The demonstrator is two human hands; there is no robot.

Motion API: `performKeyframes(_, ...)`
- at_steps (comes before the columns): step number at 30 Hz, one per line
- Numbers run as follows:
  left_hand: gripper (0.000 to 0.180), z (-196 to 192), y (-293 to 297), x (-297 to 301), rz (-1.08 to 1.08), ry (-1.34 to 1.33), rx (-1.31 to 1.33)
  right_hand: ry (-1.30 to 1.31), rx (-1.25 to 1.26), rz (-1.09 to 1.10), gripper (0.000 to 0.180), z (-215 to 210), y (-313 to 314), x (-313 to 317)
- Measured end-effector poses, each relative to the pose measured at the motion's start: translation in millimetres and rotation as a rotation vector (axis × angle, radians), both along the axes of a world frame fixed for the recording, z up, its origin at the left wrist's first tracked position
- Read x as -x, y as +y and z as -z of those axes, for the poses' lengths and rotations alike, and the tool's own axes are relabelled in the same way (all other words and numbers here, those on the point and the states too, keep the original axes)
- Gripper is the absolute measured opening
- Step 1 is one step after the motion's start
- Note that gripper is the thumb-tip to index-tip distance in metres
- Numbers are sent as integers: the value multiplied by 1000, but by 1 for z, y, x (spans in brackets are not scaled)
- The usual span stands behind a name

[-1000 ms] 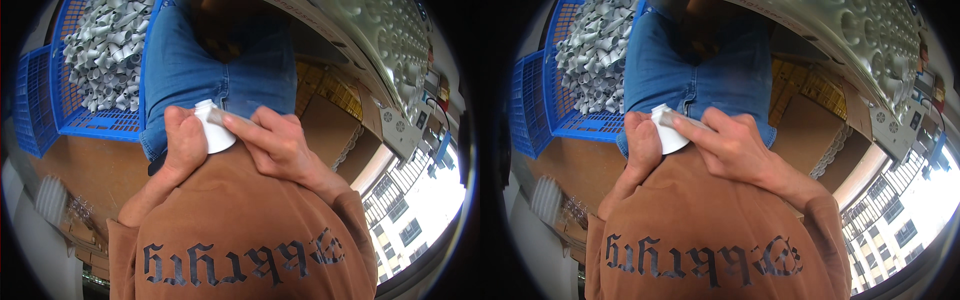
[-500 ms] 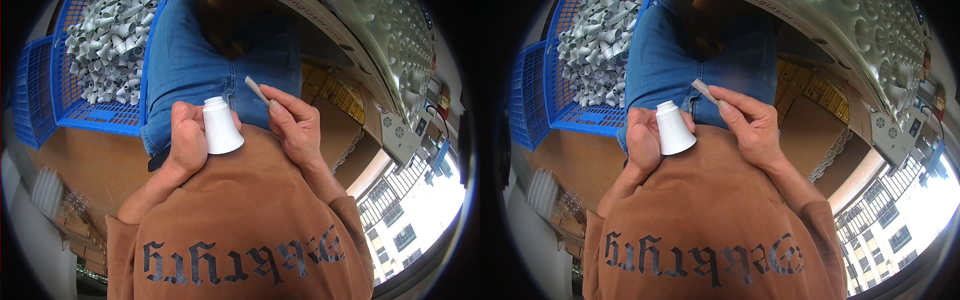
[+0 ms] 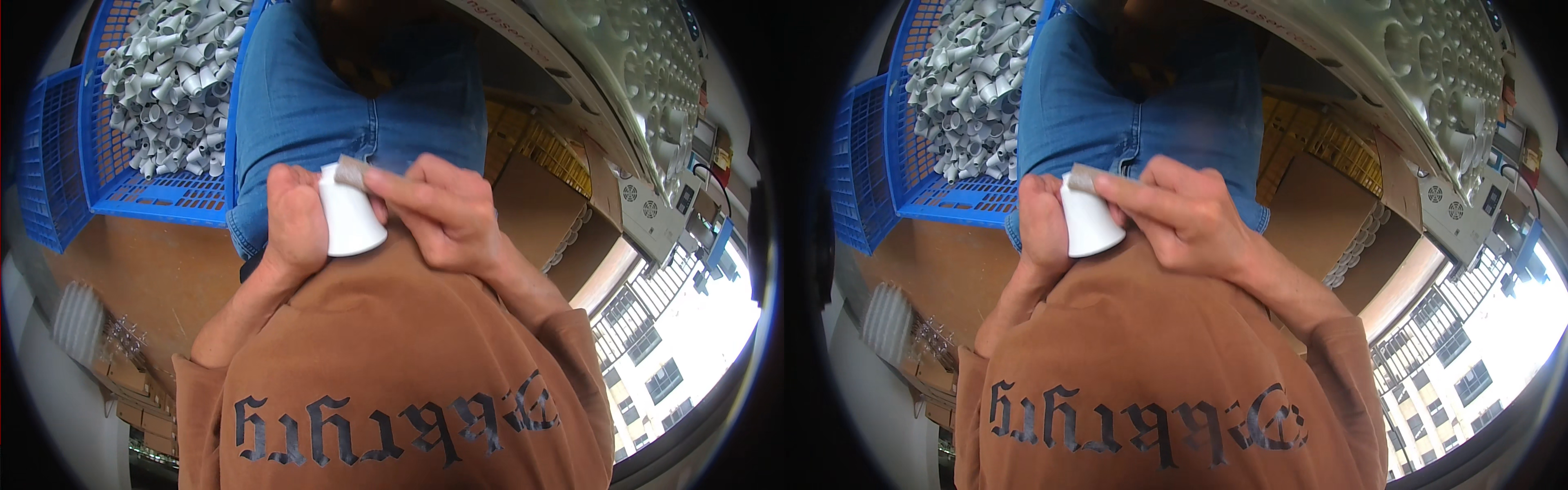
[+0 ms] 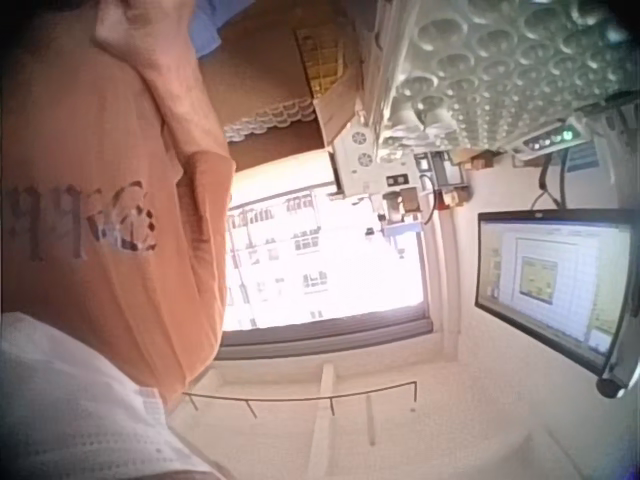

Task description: Manually polishing or sanding a small white plastic component using a flat abrasive tool.

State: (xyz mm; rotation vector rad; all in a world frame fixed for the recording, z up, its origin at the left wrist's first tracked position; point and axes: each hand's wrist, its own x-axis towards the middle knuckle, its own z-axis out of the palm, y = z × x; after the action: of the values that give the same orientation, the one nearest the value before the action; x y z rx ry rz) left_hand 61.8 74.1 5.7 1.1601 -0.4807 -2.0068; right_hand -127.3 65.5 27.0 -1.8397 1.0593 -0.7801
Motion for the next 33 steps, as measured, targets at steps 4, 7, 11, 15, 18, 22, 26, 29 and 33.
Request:
performKeyframes(4,37,2,3,-2,0,-135,119,19,12,-50,56,-2,4,-1)
performKeyframes(7,39,7,0,0,28,49,-21,84,-53,11,56,-3,7,0)
performKeyframes(11,39,2,3,1,-16,-81,23,-26,89,-51,52,-3,4,2)
performKeyframes(15,36,0,0,2,15,95,102,119,44,96,48,-1,-9,7)
performKeyframes(18,35,-1,-2,2,-24,-71,87,61,76,21,47,-9,-5,10)
performKeyframes(22,35,-3,1,6,-63,-110,20,92,108,-74,48,-15,7,9)
performKeyframes(26,34,-5,3,7,-40,-300,179,236,183,-34,49,-8,2,4)
performKeyframes(29,32,-5,4,7,-97,-117,123,224,124,80,49,-8,0,4)
performKeyframes(33,32,-8,7,9,-114,-428,224,110,230,-28,51,-11,1,6)
